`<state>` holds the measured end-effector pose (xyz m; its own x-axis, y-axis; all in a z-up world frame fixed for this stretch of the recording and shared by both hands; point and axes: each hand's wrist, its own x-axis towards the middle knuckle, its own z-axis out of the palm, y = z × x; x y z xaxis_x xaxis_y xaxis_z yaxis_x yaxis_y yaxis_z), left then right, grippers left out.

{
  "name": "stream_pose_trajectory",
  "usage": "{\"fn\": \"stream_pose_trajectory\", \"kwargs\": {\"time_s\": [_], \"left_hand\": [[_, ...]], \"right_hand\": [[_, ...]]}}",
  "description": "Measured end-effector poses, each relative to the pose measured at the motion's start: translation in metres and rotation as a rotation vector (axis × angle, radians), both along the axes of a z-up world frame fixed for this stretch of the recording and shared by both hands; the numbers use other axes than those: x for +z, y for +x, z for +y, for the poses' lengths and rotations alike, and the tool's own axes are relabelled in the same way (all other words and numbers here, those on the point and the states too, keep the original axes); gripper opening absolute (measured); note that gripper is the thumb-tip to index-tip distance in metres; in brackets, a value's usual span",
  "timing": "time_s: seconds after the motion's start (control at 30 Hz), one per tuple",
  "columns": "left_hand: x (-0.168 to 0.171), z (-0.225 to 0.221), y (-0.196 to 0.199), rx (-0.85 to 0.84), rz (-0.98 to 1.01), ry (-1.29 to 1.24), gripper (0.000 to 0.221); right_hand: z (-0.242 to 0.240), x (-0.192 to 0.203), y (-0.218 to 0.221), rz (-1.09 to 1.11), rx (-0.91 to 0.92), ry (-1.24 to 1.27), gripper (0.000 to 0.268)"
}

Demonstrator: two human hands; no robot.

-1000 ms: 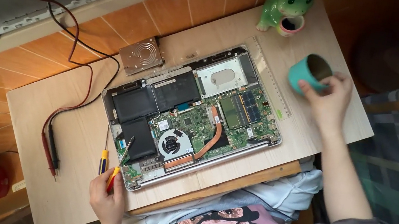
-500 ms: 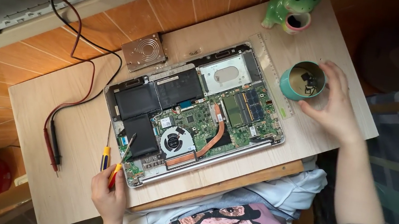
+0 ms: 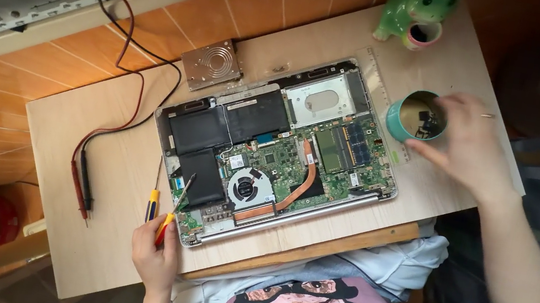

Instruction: Disassembling a laptop to access internal components.

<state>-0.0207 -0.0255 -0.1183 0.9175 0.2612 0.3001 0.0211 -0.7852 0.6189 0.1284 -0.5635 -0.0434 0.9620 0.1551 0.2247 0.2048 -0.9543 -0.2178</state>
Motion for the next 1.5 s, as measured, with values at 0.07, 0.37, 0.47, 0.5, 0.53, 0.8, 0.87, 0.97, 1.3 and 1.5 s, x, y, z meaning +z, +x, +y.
{"fn": "stream_pose_trajectory", "kwargs": {"time_s": [0.07,0.37,0.47,0.5,0.53,0.8,0.87,0.97,1.3,1.5], "left_hand": [[0.0,0.0,-0.002,-0.001,-0.001,-0.004,0.019],[0.0,0.002,0.0,0.006,0.003,-0.003,0.019],[-0.003,0.003,0.0,-0.001,0.015,-0.005,0.019],[-0.005,0.003,0.0,-0.003,0.021,-0.004,0.019],[-0.004,0.003,0.0,-0.005,0.026,-0.002,0.019],[-0.004,0.005,-0.001,-0.011,0.025,-0.009,0.02],[-0.005,0.004,-0.001,-0.009,0.023,-0.008,0.02],[-0.004,0.005,-0.001,-0.011,0.022,-0.002,0.02],[-0.005,0.006,-0.001,-0.014,0.031,0.0,0.02],[-0.003,0.004,-0.002,-0.017,0.012,0.003,0.02]], "right_hand": [[0.01,-0.005,0.01,-0.022,0.086,-0.175,0.085],[0.001,-0.025,0.031,0.055,0.231,-0.703,0.079],[0.0,-0.017,0.033,-0.041,0.28,-0.636,0.077],[0.0,-0.013,0.033,-0.09,0.305,-0.609,0.077],[-0.003,-0.018,0.035,-0.085,0.305,-0.607,0.077],[-0.018,-0.042,0.044,-0.107,0.337,-0.512,0.061],[-0.019,-0.047,0.044,-0.116,0.34,-0.464,0.054],[-0.019,-0.049,0.042,-0.117,0.335,-0.402,0.046],[-0.008,-0.027,0.037,-0.172,0.367,-0.35,0.048],[-0.022,-0.032,0.055,-0.086,0.497,-0.303,0.044]]}}
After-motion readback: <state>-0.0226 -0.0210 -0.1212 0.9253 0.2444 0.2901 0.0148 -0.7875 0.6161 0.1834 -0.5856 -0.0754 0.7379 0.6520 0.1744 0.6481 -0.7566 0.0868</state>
